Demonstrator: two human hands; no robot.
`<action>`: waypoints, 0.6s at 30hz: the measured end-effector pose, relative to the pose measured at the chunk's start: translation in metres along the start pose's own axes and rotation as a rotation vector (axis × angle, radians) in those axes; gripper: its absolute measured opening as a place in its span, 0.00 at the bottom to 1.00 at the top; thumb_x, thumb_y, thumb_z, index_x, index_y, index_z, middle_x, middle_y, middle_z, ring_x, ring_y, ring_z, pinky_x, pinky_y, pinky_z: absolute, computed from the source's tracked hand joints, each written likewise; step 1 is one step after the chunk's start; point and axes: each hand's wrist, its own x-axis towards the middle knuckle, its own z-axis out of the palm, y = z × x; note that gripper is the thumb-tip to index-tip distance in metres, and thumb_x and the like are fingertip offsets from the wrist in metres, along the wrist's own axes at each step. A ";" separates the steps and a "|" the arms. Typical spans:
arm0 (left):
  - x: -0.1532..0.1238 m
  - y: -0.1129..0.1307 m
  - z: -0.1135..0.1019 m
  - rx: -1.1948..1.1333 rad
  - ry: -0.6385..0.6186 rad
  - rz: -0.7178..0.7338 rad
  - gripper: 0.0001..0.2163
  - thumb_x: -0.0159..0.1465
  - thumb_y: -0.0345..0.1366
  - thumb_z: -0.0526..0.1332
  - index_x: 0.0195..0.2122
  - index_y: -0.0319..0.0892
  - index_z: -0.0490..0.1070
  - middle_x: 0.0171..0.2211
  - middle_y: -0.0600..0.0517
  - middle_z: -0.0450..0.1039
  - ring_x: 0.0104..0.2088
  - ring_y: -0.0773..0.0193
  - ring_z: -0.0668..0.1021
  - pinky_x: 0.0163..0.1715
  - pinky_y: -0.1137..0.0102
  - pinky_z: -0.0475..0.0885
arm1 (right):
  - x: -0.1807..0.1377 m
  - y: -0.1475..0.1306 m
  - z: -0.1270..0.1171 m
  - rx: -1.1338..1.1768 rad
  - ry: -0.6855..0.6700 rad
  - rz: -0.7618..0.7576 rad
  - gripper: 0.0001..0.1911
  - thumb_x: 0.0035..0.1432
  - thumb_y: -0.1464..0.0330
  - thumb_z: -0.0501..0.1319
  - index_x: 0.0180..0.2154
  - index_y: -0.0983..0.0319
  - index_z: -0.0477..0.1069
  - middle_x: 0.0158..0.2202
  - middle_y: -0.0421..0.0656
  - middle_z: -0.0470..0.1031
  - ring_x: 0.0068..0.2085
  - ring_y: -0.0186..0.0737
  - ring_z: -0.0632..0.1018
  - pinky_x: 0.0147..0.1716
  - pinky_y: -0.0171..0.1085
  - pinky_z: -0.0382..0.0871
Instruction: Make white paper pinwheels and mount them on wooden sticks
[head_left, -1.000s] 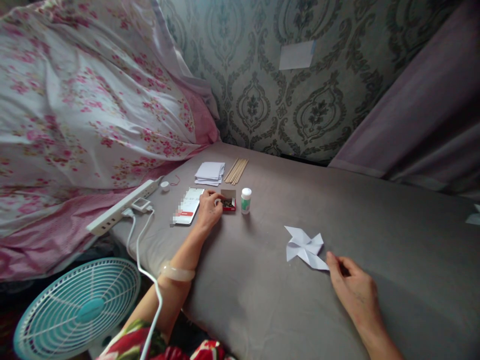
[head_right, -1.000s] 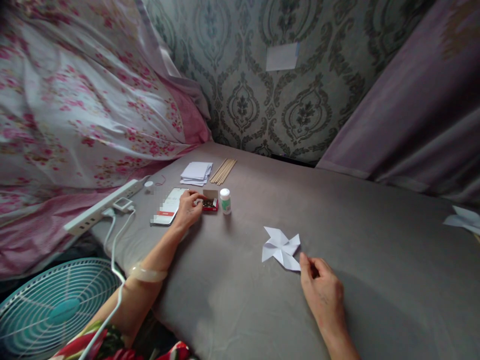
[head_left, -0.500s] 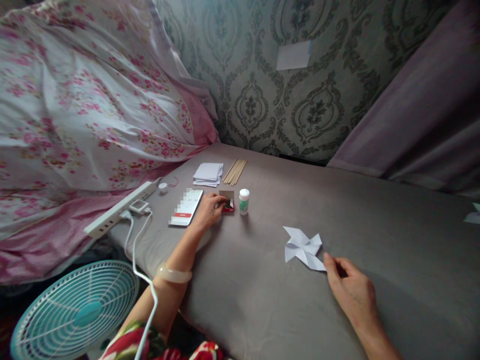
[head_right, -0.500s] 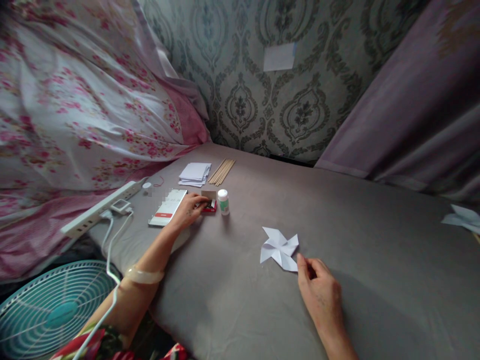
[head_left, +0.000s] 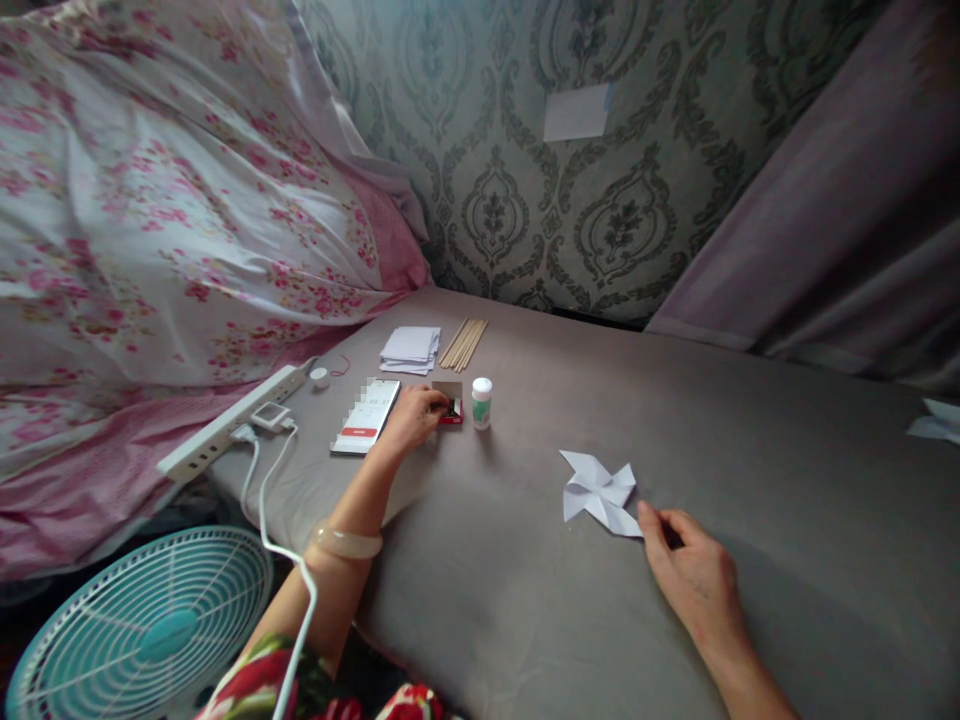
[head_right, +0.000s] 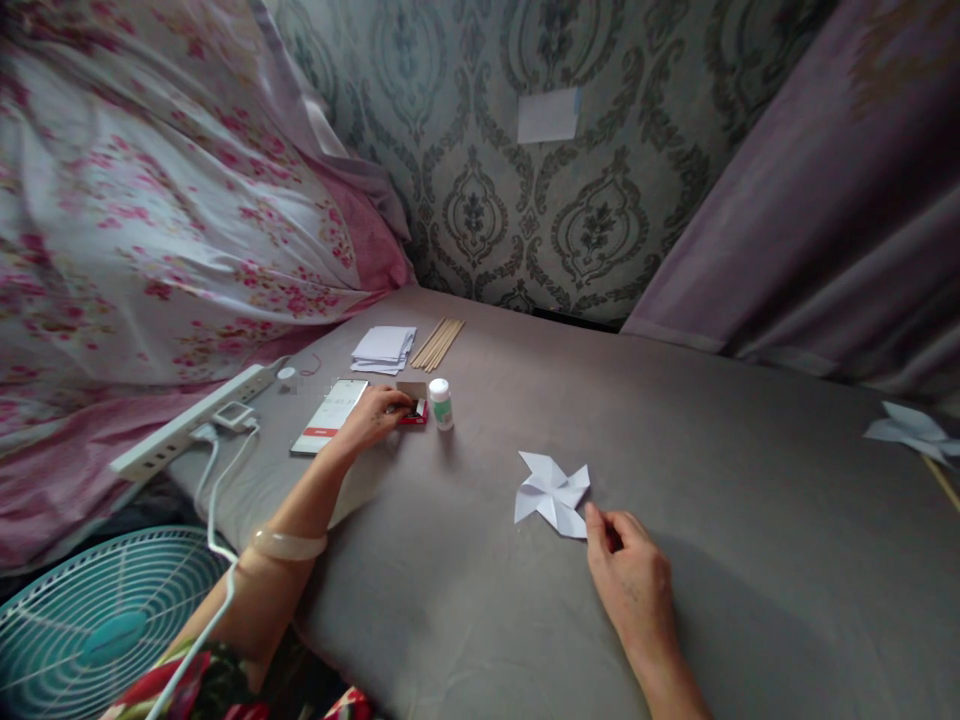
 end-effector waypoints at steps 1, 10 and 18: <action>0.000 0.000 0.000 -0.007 0.002 0.003 0.10 0.56 0.31 0.59 0.33 0.40 0.80 0.32 0.46 0.76 0.33 0.59 0.74 0.38 0.67 0.66 | 0.000 0.000 0.000 -0.003 0.000 -0.001 0.23 0.54 0.48 0.52 0.22 0.59 0.67 0.20 0.43 0.71 0.23 0.41 0.72 0.25 0.36 0.62; -0.001 -0.002 0.005 -0.102 0.058 -0.032 0.08 0.56 0.32 0.59 0.29 0.41 0.79 0.31 0.47 0.76 0.33 0.59 0.73 0.38 0.66 0.65 | 0.000 0.001 0.002 -0.001 0.009 -0.029 0.24 0.55 0.48 0.51 0.22 0.59 0.67 0.20 0.44 0.71 0.23 0.40 0.72 0.26 0.35 0.62; -0.013 0.005 -0.006 -0.460 0.224 -0.203 0.14 0.57 0.45 0.59 0.34 0.39 0.76 0.31 0.48 0.77 0.35 0.60 0.75 0.37 0.68 0.67 | 0.001 -0.002 0.001 0.017 0.028 -0.023 0.25 0.55 0.47 0.50 0.22 0.60 0.67 0.22 0.45 0.73 0.25 0.41 0.73 0.27 0.36 0.63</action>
